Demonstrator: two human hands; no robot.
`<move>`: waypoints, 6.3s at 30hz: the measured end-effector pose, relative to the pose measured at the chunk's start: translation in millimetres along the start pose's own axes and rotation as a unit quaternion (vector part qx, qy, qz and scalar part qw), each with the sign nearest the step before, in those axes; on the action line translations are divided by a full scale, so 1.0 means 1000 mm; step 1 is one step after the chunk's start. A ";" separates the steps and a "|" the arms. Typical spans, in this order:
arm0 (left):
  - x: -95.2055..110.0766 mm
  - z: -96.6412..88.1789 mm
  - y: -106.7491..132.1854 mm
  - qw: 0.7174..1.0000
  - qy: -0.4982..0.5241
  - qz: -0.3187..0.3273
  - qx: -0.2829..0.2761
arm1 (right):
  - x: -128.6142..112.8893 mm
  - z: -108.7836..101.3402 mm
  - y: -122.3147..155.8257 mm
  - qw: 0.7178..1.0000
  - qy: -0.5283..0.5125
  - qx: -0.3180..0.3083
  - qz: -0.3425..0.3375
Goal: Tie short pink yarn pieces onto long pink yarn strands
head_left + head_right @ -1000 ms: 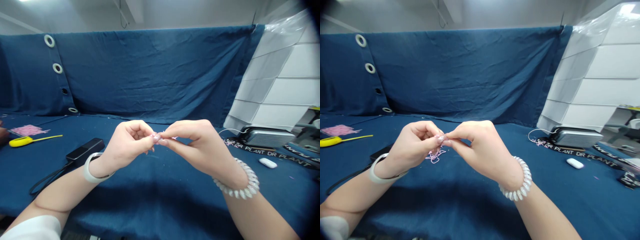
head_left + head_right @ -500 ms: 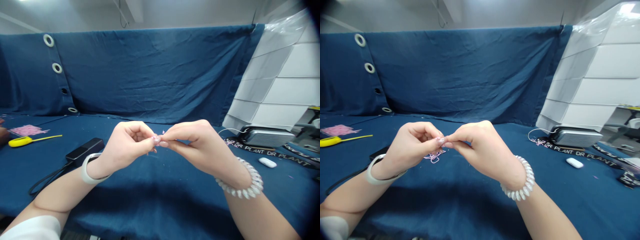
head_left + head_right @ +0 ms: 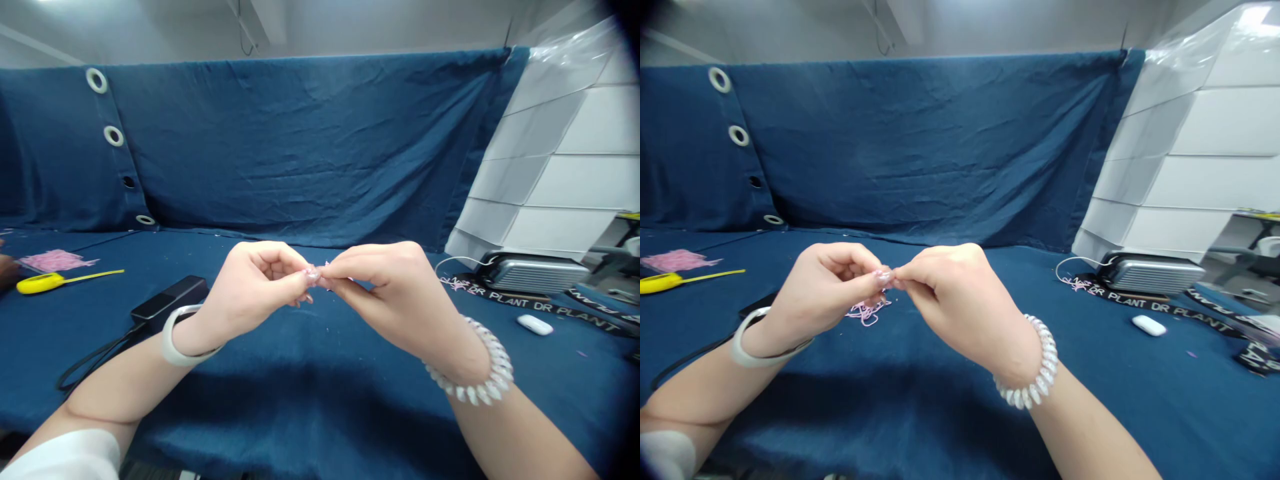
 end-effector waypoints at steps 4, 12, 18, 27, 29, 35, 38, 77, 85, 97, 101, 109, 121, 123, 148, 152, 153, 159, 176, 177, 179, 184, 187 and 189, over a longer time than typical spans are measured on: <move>0.000 0.001 -0.002 1.000 0.004 -0.012 -0.009 | -0.002 0.002 0.001 0.999 0.043 0.010 -0.015; -0.002 -0.006 -0.004 0.988 0.127 -0.083 -0.036 | -0.005 0.011 0.002 0.983 0.165 0.043 -0.065; 0.001 -0.010 -0.003 0.982 0.143 -0.109 -0.053 | -0.006 0.024 0.005 0.961 0.252 0.006 -0.114; -0.006 -0.010 -0.005 0.992 0.074 -0.102 -0.024 | 0.006 0.026 0.003 0.970 0.213 0.012 -0.114; -0.007 -0.008 -0.007 0.992 0.076 -0.101 -0.015 | 0.006 0.023 0.003 0.975 0.184 0.046 -0.114; -0.014 0.000 -0.007 0.987 0.118 -0.108 -0.007 | 0.008 0.020 0.004 0.960 0.204 0.125 -0.148; -0.022 0.006 -0.005 0.974 0.176 -0.145 0.005 | 0.015 0.024 0.006 0.946 0.241 0.127 -0.177; -0.181 0.031 0.059 0.895 0.195 -0.401 0.014 | 0.096 0.134 0.111 0.966 -0.123 -0.062 0.218; -0.181 0.032 0.057 0.907 0.180 -0.380 0.006 | 0.096 0.138 0.113 0.966 -0.148 -0.078 0.196; -0.180 0.032 0.056 0.871 0.276 -0.406 0.005 | 0.105 0.130 0.111 0.947 -0.186 0.015 0.262; -0.176 0.033 0.057 0.878 0.242 -0.413 -0.014 | 0.109 0.131 0.112 0.942 -0.184 0.018 0.279; -0.173 0.033 0.058 0.893 0.191 -0.406 -0.035 | 0.105 0.134 0.111 0.945 -0.193 -0.007 0.262; -0.169 0.031 0.057 0.903 0.159 -0.398 -0.009 | 0.106 0.131 0.112 0.951 -0.139 -0.009 0.276; -0.169 0.030 0.057 0.903 0.153 -0.401 0.001 | 0.107 0.131 0.113 0.951 -0.117 -0.010 0.286; -0.175 0.032 0.056 0.914 0.140 -0.380 -0.029 | 0.106 0.139 0.117 0.927 -0.180 -0.068 0.322; -0.175 0.032 0.057 0.912 0.157 -0.380 -0.015 | 0.110 0.139 0.118 0.923 -0.184 -0.047 0.335; -0.175 0.032 0.058 0.911 0.160 -0.380 -0.013 | 0.111 0.139 0.118 0.921 -0.186 -0.044 0.338; -0.176 0.032 0.059 0.907 0.170 -0.386 -0.008 | 0.119 0.137 0.120 0.912 -0.192 -0.014 0.362; -0.185 0.028 0.060 0.895 0.186 -0.405 0.019 | 0.141 0.117 0.100 0.950 -0.022 0.079 0.300; -0.185 0.027 0.060 0.894 0.186 -0.406 0.020 | 0.153 0.109 0.092 0.952 0.029 0.109 0.285; -0.184 0.028 0.060 0.896 0.180 -0.405 0.013 | 0.183 0.099 0.078 0.943 0.172 0.124 0.256; -0.181 0.032 0.061 0.915 0.139 -0.376 -0.041 | 0.250 0.112 0.068 0.936 0.222 0.069 0.265; -0.174 0.036 0.062 0.944 0.074 -0.301 -0.116 | 0.246 0.123 0.072 0.936 0.239 0.048 0.254; -0.163 0.039 0.063 0.962 0.010 -0.220 -0.161 | 0.220 0.129 0.066 0.951 0.241 0.014 0.193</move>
Point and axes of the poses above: each hand's wrist, its own y-axis away from the middle knuckle, its own z-axis out of the palm, x = y × z, the point moved 5 cm from there along -y, towards the middle knuckle, and after that the axes turned 9 degrees about x, right-handed, at the moved point
